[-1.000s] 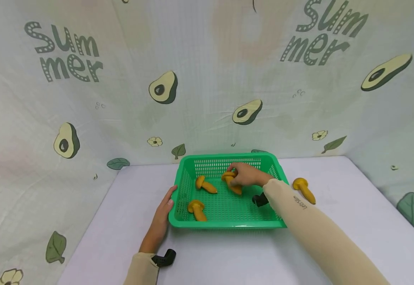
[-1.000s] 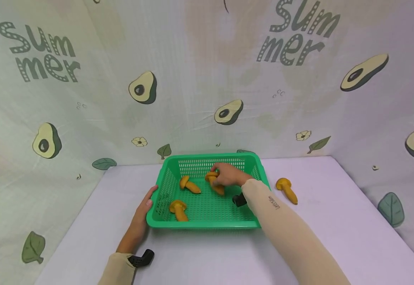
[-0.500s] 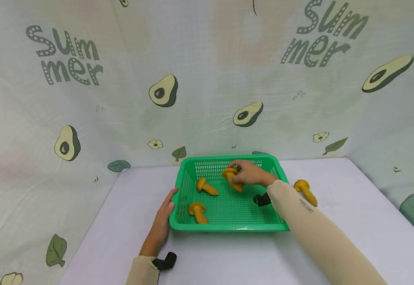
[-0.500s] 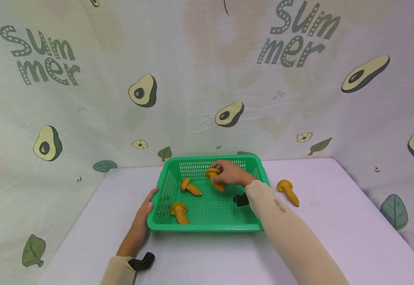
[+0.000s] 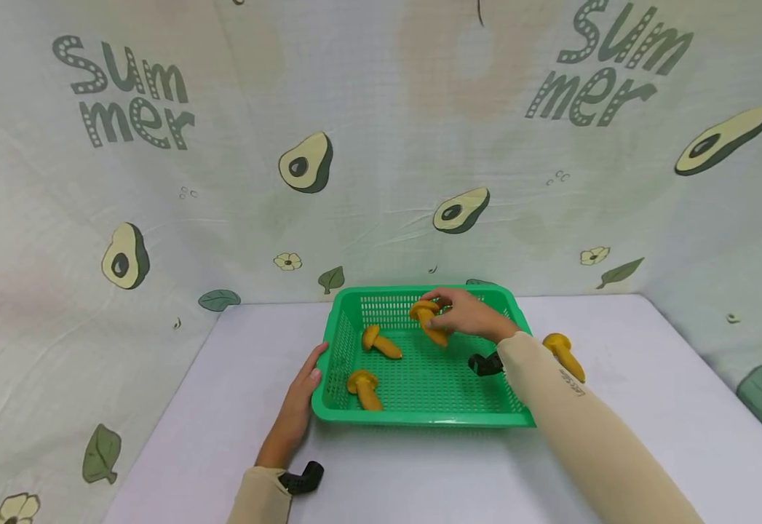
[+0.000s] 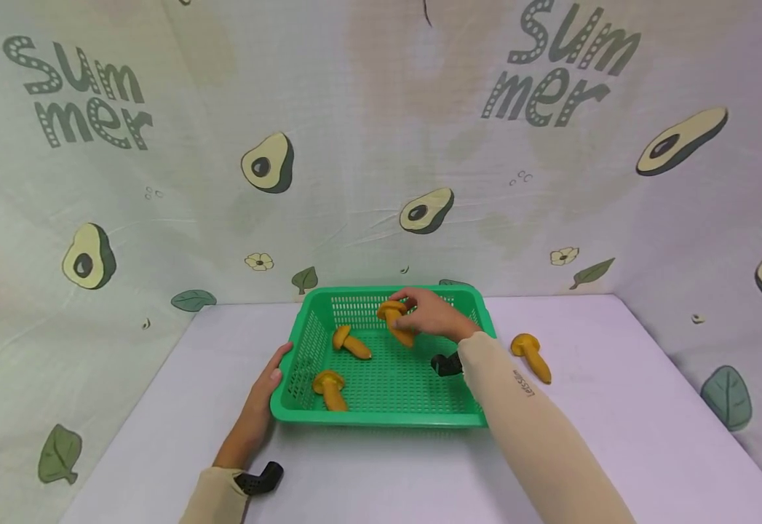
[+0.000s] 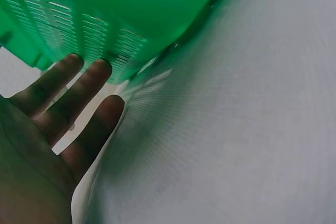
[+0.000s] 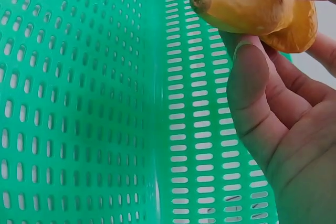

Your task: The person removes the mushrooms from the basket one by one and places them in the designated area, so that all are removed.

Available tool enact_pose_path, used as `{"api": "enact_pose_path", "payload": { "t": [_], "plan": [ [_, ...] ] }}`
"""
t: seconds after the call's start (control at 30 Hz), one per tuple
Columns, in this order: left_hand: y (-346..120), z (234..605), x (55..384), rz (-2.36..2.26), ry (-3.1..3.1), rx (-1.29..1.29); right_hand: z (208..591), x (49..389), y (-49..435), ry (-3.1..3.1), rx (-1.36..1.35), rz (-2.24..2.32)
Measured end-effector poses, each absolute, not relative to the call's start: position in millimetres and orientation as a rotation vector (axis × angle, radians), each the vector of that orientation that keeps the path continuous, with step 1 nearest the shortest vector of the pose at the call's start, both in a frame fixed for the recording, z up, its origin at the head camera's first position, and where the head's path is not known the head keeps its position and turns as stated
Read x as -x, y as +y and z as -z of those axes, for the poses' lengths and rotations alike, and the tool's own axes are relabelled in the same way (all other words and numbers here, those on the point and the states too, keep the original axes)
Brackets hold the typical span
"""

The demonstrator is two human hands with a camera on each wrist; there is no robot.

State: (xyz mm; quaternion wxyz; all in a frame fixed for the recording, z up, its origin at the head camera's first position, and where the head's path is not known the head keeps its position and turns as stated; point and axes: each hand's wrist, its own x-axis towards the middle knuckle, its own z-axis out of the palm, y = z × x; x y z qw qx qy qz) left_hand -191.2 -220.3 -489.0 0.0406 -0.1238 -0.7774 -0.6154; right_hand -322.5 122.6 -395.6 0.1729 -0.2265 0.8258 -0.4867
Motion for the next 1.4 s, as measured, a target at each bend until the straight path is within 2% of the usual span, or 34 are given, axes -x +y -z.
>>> {"api": "enact_pose_path", "payload": {
  "t": [0.8, 1.4],
  "plan": [
    [-222.5, 491.2, 193.7, 1.844, -2.400, 0.386, 395.8, 324.8, 125.9, 2.289, 0.613, 1.472],
    [-219.9, 490.0, 193.3, 1.855, -2.384, 0.409, 375.4, 319.2, 127.7, 2.186, 0.610, 1.636]
  ]
}}
